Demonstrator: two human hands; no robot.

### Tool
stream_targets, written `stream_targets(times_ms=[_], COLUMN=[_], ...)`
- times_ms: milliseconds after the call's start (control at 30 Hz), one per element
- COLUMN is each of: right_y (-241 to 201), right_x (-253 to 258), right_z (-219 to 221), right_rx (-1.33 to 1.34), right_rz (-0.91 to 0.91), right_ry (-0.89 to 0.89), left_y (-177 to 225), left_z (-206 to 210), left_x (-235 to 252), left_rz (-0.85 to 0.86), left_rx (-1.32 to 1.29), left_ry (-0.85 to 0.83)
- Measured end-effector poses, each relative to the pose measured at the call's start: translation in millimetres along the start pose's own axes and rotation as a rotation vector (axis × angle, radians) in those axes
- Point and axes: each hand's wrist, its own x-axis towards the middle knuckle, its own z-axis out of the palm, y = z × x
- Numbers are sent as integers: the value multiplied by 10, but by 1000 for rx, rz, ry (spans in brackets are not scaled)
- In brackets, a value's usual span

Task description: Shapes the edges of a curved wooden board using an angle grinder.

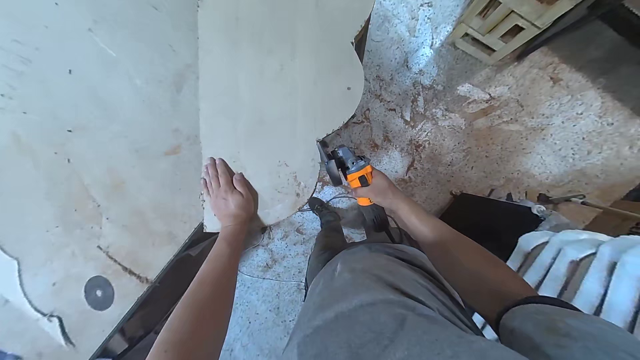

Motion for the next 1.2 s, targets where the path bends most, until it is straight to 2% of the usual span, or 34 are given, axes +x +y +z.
stream_targets(times_ms=[167,333,633,867,1200], right_y=[27,-60,77,120,132], right_x=[108,34,228,191,296], right_z=[-58,-23,-156,-48,-124], right_rx=[-46,76,-115,-30,-97], right_rz=[-20,-62,-25,-26,-46], right_ry=[15,-48,-23,-33,-41], left_y=[29,4,-3,13,-5], left_z=[-6,9,18,-8,7], left_x=[34,17,39,12,32], left_rz=[-3,4,2,-2,-2], left_rx=[1,7,23,15,12], left_ry=[10,13,17,13,16])
